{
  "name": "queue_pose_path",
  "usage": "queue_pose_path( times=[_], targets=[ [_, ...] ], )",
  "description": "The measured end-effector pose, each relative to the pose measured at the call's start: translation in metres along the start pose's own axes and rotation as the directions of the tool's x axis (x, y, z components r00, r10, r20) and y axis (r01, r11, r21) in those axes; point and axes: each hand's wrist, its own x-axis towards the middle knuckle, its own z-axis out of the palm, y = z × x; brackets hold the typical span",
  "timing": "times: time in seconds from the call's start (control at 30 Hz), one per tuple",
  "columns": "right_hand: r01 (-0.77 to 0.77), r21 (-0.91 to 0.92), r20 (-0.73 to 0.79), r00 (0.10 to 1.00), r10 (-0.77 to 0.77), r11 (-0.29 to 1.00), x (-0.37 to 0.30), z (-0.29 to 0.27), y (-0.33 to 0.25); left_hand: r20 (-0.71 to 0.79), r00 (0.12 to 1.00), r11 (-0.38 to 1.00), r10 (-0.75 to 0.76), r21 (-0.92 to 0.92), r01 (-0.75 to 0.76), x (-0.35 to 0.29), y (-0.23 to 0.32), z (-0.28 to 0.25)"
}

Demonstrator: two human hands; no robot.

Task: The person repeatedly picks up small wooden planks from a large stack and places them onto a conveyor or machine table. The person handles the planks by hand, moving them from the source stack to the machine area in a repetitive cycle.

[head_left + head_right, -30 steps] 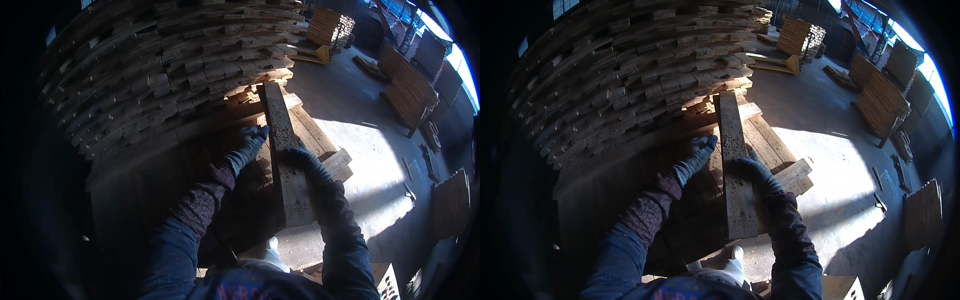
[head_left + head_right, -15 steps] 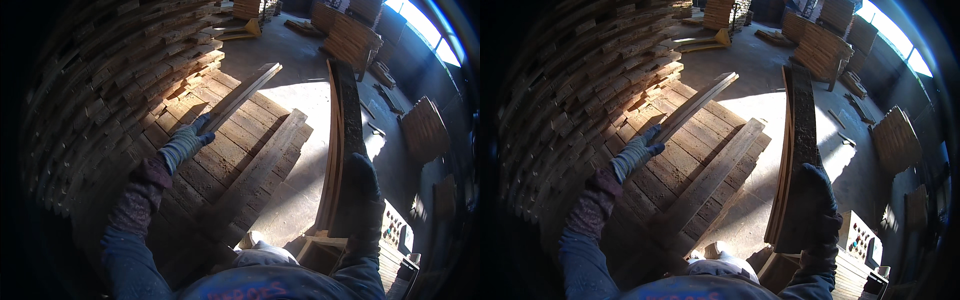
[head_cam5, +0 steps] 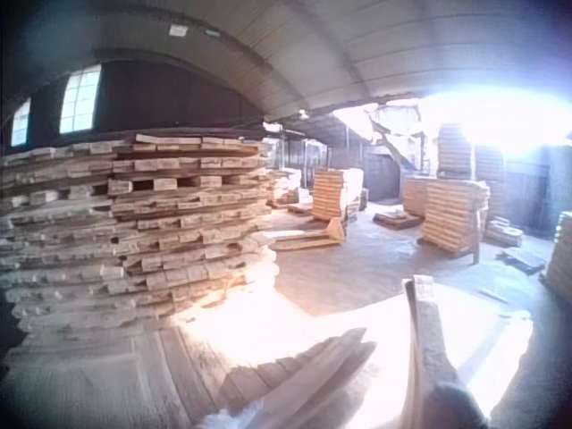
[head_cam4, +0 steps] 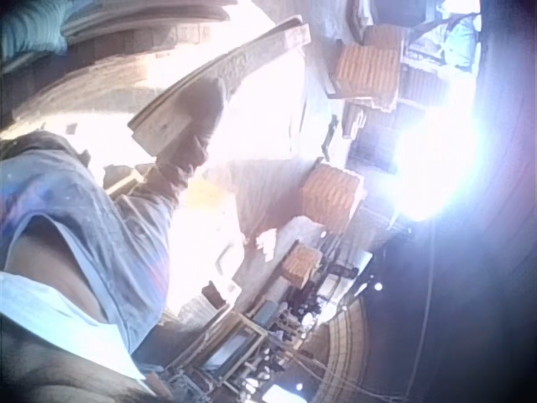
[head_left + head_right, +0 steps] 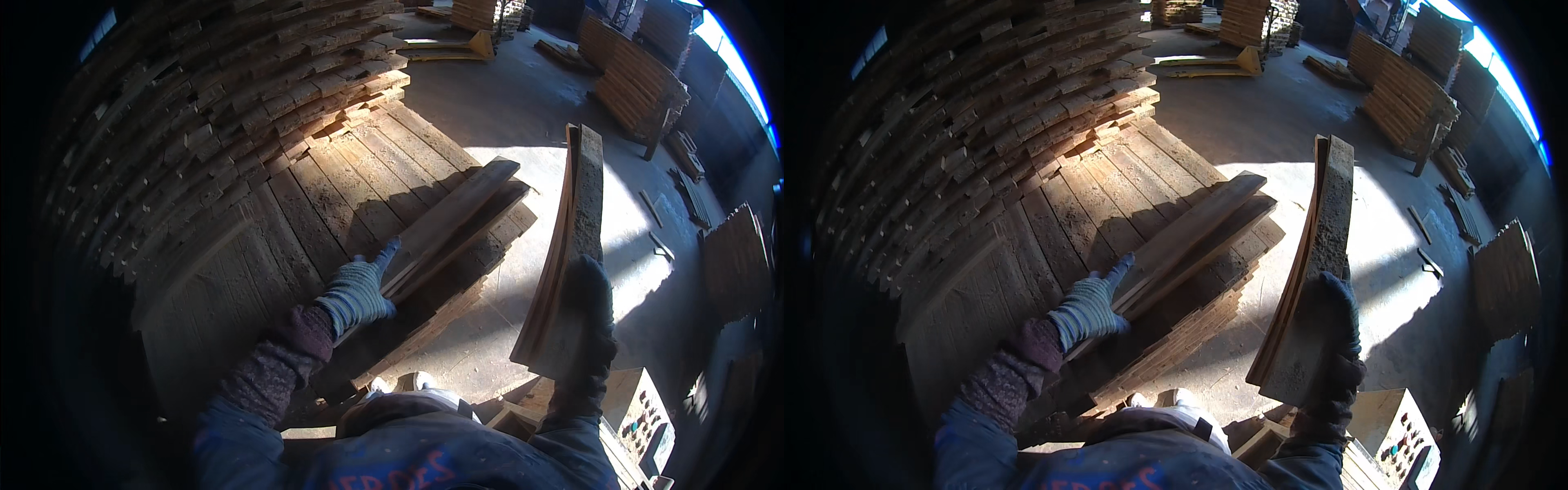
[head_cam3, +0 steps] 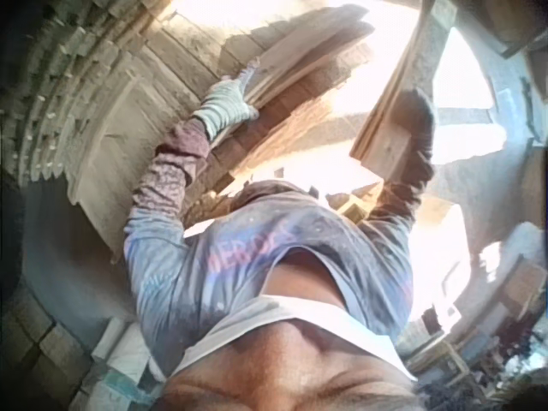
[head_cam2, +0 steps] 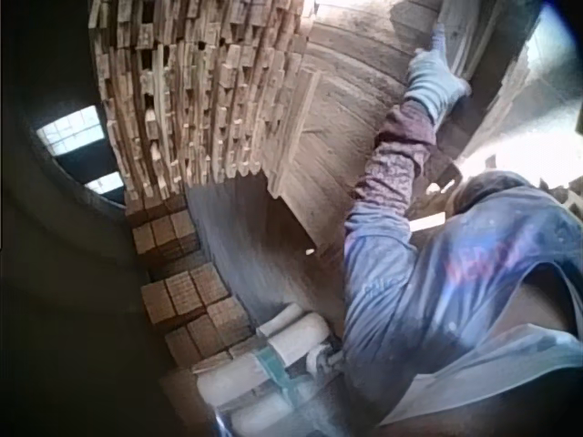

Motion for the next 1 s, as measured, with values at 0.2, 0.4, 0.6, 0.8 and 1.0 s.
queue_pose_path(
  times=[0.2, 0.4, 0.6, 0.8, 1.0],
  targets=[
    [-0.135, -0.069, 0.128, 0.981, 0.143, 0.988, 0.038, 0.156, 0.008, -0.178, 0.98, 0.845, 0.088, -0.508, -0.168, 0.017, -0.014, -0.015],
    [-0.118, -0.629, 0.131, 0.958, 0.255, 0.768, 0.103, 0.19, 0.043, -0.197, 0.979, 0.309, 0.051, -0.929, -0.203, 0.003, -0.005, 0.004],
    [0.541, -0.835, 0.424, 0.749, 0.509, -0.101, 0.077, 0.248, 0.157, -0.534, 0.844, 0.974, 0.048, -0.161, -0.157, 0.08, -0.082, 0.162],
    [0.362, -0.917, 0.395, 0.762, 0.514, 0.169, 0.059, 0.236, 0.14, -0.234, 0.97, 0.782, 0.058, -0.594, -0.19, -0.035, -0.028, 0.073],
    [0.482, -0.81, 0.267, 0.811, 0.521, -0.334, 0.043, 0.321, 0.099, 0.092, 0.948, 0.951, -0.305, -0.026, 0.308, -0.232, -0.174, 0.065]
  ],
)
